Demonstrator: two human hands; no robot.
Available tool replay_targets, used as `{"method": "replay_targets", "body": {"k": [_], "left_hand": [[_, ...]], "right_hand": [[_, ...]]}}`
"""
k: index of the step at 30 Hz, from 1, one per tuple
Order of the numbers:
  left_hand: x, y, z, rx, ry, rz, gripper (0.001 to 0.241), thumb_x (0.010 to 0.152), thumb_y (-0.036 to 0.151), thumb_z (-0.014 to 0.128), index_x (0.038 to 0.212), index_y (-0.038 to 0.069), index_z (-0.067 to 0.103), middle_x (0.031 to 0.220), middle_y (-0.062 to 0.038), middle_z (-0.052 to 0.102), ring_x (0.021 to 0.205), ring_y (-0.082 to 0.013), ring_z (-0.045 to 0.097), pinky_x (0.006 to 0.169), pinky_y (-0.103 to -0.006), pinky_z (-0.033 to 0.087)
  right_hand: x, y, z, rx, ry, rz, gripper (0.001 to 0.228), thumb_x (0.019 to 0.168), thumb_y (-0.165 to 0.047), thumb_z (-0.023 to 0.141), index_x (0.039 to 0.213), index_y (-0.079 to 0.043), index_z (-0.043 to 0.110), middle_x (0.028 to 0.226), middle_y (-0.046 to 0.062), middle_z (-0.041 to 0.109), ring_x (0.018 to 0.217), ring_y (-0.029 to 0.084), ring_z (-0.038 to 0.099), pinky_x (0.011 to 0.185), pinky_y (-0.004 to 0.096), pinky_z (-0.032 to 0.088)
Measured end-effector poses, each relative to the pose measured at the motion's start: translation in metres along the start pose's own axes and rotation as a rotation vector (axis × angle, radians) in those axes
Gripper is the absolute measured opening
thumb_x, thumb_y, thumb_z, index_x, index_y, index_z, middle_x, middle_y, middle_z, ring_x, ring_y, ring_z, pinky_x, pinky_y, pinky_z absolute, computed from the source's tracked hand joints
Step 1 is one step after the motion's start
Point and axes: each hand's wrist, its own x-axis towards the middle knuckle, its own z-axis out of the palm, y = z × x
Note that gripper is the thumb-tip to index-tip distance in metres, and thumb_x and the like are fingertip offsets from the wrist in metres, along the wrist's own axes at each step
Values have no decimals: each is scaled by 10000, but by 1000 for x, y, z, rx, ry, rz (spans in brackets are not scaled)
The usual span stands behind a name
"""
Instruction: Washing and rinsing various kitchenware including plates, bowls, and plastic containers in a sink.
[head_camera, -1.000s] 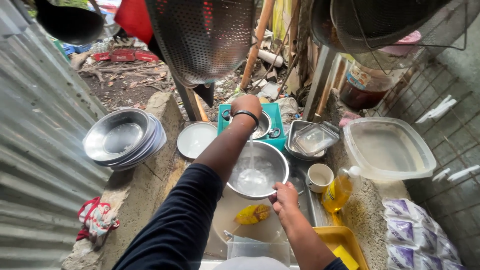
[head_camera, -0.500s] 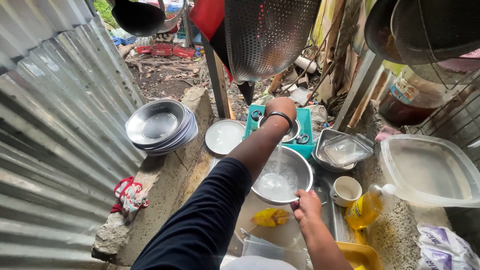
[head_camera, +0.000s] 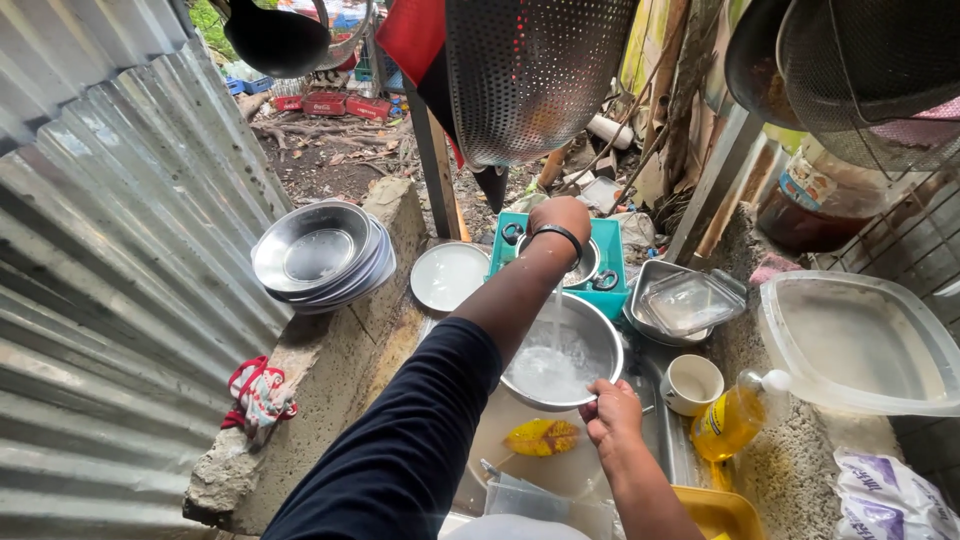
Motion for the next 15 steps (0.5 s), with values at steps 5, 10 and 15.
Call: {"method": "replay_targets", "body": {"k": [5,10,15], "left_hand": [[1,0,0,-20,-5,-12,293,978,108,505,1097,119,772,1116,-80,743,972,-330,730,703,-492,624],[1,-1,-1,-46,-10,-13,309,963,93,509,1151,116,754,1169,-101,727,1006,-359,720,725,-538,629],[-1,-2,-5,-24,-20,6,289,961,105,508,1080,138,769,1089,-52,745,953,-293,732,659,-454,619]], "right_hand": [[-4,-2,0,-4,3,-8,270,823,65,573,818,-162,426,786,80,482,525,119,332,433,215,331],[0,-1,-1,20,4,-13,322,804,75,574,780,-174,370,765,64,448,525,115,318,425,207,323],[4,1,-1,26,-6,-22,317,813,77,569,785,-184,392,768,67,481,512,104,324,418,206,312]]}}
